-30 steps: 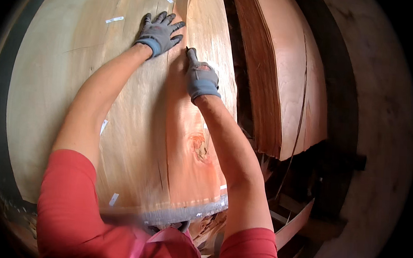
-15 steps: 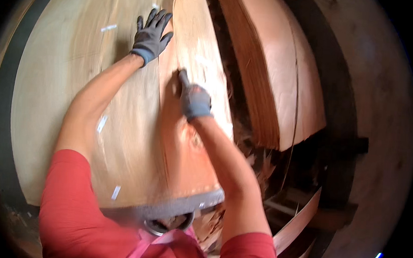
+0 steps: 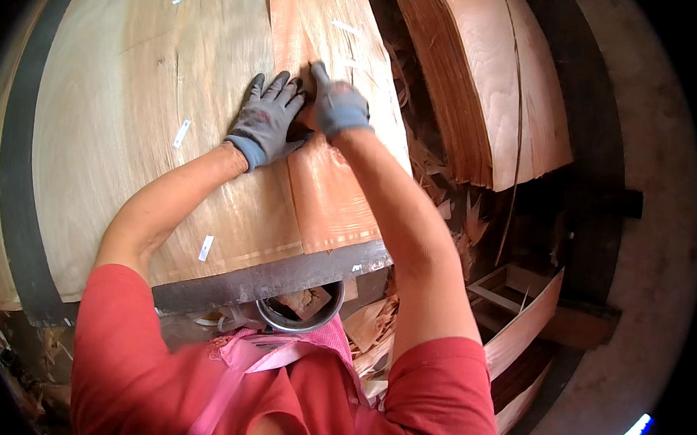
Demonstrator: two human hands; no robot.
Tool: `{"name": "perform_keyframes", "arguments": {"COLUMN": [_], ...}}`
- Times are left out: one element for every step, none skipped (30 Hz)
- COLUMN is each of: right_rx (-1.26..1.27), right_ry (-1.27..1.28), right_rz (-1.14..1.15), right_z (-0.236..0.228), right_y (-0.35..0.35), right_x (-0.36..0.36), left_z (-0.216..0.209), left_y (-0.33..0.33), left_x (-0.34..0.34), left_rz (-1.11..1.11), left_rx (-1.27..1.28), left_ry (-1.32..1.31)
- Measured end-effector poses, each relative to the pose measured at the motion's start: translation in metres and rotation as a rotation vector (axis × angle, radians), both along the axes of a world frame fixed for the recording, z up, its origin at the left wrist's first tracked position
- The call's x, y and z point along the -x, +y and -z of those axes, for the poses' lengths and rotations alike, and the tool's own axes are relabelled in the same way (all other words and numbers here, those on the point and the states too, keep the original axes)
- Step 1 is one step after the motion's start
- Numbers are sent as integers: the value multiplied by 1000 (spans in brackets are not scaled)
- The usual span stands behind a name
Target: The person tapes together thin sheets of wood veneer, using a small hand-held blade to trim excess tape and wood slivers, and applying strips of white tape to secure the wood sheets together.
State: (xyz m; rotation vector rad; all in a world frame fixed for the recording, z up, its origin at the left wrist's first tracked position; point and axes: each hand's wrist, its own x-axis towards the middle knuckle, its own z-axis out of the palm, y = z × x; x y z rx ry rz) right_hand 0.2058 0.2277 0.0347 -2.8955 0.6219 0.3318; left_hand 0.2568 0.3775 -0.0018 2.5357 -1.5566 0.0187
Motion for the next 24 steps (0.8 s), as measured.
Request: {"name": "perform_keyframes", "arguments": {"right_rx": [23, 7, -10, 2, -17, -24, -29, -27, -24, -31, -42, -54, -63, -66, -60, -50, -40, -48, -53, -64, -90, -117, -141, -162], "right_ry": [24, 41, 58, 34, 54, 75, 94, -89, -271, -449, -335, -221, -98, -65, -13, 35, 83, 103, 121, 139, 120, 103, 88, 113], "right_rz": [24, 44, 64, 72, 96, 94, 98, 27, -41, -113, -65, -19, 33, 38, 55, 70, 87, 93, 97, 100, 103, 105, 111, 82], "right_z": [2, 3, 3, 6, 1, 0, -1, 7, 22, 24, 25, 27, 19, 8, 2, -5, -8, -8, -6, -5, -7, -11, -17, -26], "right_y": [2, 7, 12, 13, 23, 29, 32, 33, 33, 40, 41, 42, 47, 52, 55, 55, 55, 57, 60, 65, 71, 78, 84, 86], "right_x": [17, 31, 44, 63, 73, 84, 96, 115, 140, 151, 157, 162, 167, 164, 162, 159, 160, 171, 189, 207, 224, 245, 266, 291], "left_z": [-2, 1, 3, 0, -1, -1, -1, 1, 1, 1, 3, 4, 6, 3, 4, 3, 2, 1, 0, 0, -1, 0, 0, -1], "left_y": [-1, 0, 0, -3, -2, -1, -1, -1, -3, -1, -1, -1, -1, 0, -1, -2, -3, -3, -3, -2, -3, -3, -5, -7], "left_x": [3, 3, 3, 5, 6, 6, 6, 6, 6, 7, 10, 7, 8, 8, 8, 6, 6, 9, 9, 10, 9, 9, 11, 12], "left_rz": [8, -2, -4, 6, 7, -2, -6, -7, -4, -5, -14, -9, 1, 9, 7, 8, 11, 13, 13, 12, 7, 2, 1, 2], "left_rx": [-16, 69, 54, 45, 23, 1, 6, 15, 23, -5, 21, 42, 65, 19, 22, 23, 24, 17, 13, 3, 1, -2, -2, -4], "left_ry": [6, 10, 5, -1, -6, -20, -28, -38, -47, -62, -91, -79, -59, -63, -73, -72, -71, -65, -62, -58, -65, -70, -71, -73]}}
